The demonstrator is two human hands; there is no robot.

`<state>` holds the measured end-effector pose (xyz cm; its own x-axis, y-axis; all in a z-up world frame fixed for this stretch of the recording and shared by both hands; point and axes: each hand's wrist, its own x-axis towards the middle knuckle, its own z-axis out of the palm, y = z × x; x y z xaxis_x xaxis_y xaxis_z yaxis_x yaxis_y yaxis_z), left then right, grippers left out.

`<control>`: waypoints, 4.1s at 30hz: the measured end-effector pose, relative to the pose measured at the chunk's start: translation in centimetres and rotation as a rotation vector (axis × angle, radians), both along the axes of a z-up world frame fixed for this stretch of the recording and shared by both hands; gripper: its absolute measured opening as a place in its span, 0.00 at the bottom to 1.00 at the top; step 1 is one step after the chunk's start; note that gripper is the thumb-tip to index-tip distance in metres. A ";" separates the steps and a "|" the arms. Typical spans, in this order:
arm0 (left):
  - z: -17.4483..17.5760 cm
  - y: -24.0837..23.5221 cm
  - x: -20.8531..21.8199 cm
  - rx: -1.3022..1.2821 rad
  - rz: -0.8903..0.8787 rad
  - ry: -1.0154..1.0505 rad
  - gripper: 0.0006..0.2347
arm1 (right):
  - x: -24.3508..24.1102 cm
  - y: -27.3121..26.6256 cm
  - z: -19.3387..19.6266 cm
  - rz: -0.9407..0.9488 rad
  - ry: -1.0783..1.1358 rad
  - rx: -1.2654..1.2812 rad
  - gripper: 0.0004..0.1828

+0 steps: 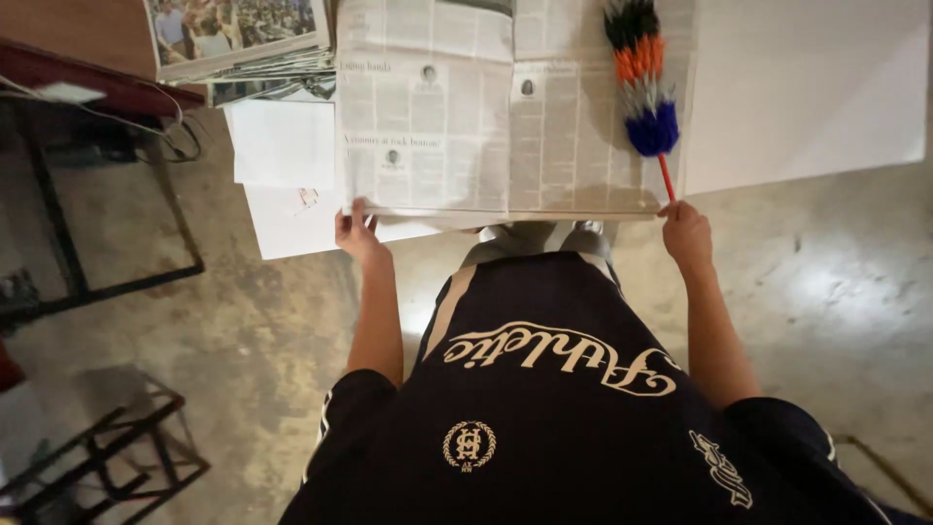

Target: Dusting and flipping through pages of a newspaper stack on a table.

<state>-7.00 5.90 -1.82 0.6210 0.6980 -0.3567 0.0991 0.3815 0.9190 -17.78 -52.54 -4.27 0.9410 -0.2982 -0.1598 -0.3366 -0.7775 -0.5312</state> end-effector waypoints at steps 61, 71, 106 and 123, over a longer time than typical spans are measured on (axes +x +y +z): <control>0.8 -13.7 -6.1 1.170 -0.303 0.652 0.44 | 38.6 1.4 -5.4 0.686 -0.276 -0.390 0.08; 4.3 -10.9 -2.9 1.229 -0.740 0.429 0.34 | 34.6 11.1 4.7 0.887 -0.063 -0.376 0.15; -1.2 -7.1 2.3 1.028 -0.953 0.145 0.05 | 5.0 4.7 5.1 0.256 -0.007 -0.131 0.07; 0.8 -19.9 -4.0 0.968 -0.653 -0.068 0.12 | -9.5 -7.9 6.0 0.178 0.105 -0.121 0.13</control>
<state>-11.04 -14.01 -1.06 0.9596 0.2011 0.1968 -0.0431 -0.5863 0.8090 -27.28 -60.44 1.71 0.9605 -0.1518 -0.2333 -0.2372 -0.8852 -0.4001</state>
